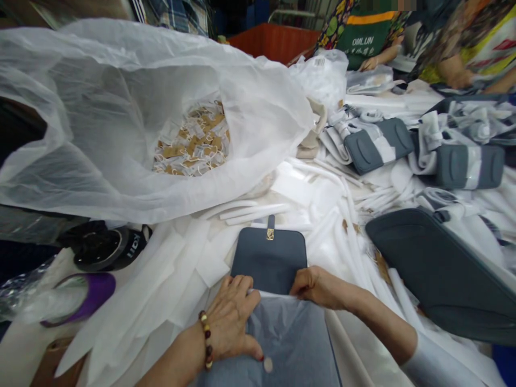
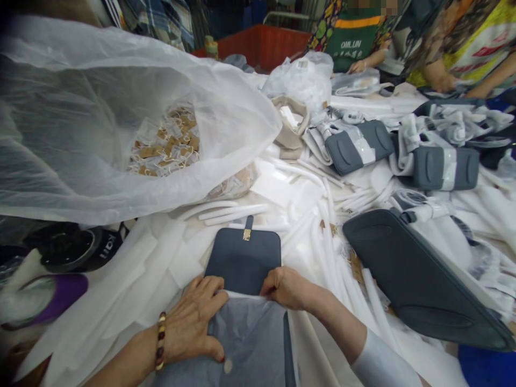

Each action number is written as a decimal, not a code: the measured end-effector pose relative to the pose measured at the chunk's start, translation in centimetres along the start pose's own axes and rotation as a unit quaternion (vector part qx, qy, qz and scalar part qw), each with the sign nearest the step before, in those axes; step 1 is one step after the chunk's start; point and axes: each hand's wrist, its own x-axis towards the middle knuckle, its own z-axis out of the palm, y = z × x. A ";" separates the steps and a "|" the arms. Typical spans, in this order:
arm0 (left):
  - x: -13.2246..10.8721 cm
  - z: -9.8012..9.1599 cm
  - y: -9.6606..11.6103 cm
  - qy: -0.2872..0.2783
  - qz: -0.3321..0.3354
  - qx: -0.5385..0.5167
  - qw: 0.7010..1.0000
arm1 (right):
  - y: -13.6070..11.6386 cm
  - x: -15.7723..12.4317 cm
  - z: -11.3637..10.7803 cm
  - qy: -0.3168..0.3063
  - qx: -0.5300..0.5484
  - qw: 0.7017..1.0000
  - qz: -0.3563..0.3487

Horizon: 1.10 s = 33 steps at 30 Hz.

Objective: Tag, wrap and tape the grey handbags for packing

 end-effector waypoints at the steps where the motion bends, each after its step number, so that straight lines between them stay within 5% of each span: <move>1: 0.0 -0.1 0.0 -0.003 0.002 0.000 1.000 | -0.2 -0.1 0.0 0.003 -0.009 1.000 0.001; 5: -0.1 -0.5 0.2 -0.021 -0.004 -0.009 1.000 | -0.4 -0.4 -0.1 0.026 -0.035 0.999 0.013; 13: 0.0 -0.6 -0.2 -0.054 0.012 -0.022 0.998 | -0.3 -0.4 -0.7 -0.028 -0.027 0.999 0.036; 19: 0.5 -0.5 -0.5 -0.062 0.042 -0.011 0.997 | -1.6 3.0 -3.1 0.191 -0.163 0.961 0.116; 22: 0.6 -0.3 -0.6 -0.056 0.045 -0.002 0.997 | -2.3 5.7 -3.6 0.222 -0.208 0.943 0.131; 27: 0.7 -0.4 -0.4 -0.049 0.045 0.001 0.998 | -3.9 7.0 -4.2 0.209 -0.228 0.942 0.131; 33: 0.3 0.2 -0.3 -0.016 0.003 -0.045 0.999 | -8.1 1.4 -2.5 0.096 -0.205 0.973 0.039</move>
